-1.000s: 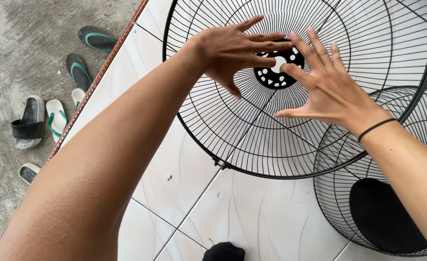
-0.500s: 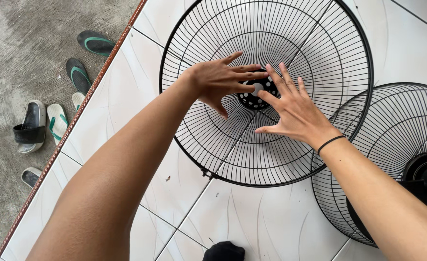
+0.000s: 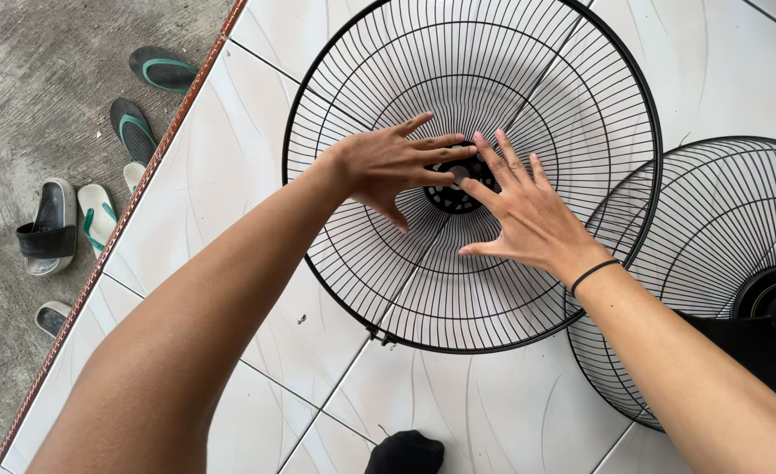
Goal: The person disassembles a standing electric fan by removing the front grille, fan blades, and rear grille, then reassembles them in reverse order. The person uses hands to detach and reattach components, placing removed parts on the floor during the process.
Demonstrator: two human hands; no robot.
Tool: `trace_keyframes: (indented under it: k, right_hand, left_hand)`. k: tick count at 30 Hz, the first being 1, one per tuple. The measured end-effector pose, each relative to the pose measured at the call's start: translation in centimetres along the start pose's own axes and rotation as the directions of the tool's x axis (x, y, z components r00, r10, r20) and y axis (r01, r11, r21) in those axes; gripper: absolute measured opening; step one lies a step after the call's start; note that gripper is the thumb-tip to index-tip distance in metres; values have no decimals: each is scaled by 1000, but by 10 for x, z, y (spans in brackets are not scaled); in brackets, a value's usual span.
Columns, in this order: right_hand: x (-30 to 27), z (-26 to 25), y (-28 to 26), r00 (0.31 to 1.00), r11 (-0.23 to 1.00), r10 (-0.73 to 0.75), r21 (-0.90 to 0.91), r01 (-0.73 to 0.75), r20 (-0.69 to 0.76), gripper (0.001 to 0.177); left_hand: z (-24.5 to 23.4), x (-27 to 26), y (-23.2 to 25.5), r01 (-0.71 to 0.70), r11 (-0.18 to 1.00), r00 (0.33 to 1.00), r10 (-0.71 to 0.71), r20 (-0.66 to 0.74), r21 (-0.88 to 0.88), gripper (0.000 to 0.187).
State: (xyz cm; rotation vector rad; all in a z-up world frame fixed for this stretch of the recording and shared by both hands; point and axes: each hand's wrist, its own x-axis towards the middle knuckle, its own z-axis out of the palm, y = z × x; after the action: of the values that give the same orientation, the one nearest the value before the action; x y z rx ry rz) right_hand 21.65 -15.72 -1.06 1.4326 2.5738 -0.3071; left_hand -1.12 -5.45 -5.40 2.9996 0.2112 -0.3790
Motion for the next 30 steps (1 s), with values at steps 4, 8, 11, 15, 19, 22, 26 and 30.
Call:
trace_keyframes:
  k: [4, 8, 11, 15, 19, 22, 26, 30]
  right_hand:
    - [-2, -4, -5, 1000, 1000, -11, -14, 12, 29, 101]
    - [-5, -5, -16, 998, 1000, -24, -18, 25, 61, 104]
    - [-7, -5, -25, 987, 1000, 23, -20, -21, 161, 112]
    - [-15, -6, -33, 991, 975, 79, 200, -99, 105, 125]
    - [-22, -6, -40, 988, 954, 104, 270, -131, 109, 141]
    - [-22, -2, -42, 982, 951, 135, 261, -166, 131, 140]
    - [-17, 11, -46, 957, 923, 291, 265, -279, -7, 96]
    - [-9, 31, -48, 953, 911, 296, 318, -262, -65, 87]
  left_hand:
    - [-2, -8, 9, 10, 1000, 1000, -10, 0, -16, 115]
    - [3, -17, 20, 21, 1000, 1000, -21, 23, -10, 113]
    - [10, -23, 28, 53, 990, 998, -56, -24, -131, 121]
    - [17, -25, 42, 118, 958, 989, -138, -61, -261, 128]
    - [21, -27, 54, 105, 923, 967, -182, -179, -371, 127]
    - [25, -24, 62, 190, 873, 927, -310, -210, -449, 103]
    - [31, -10, 93, 404, 649, 609, -717, -340, -645, 67]
    - [35, 4, 112, 577, 580, 474, -811, -342, -575, 67]
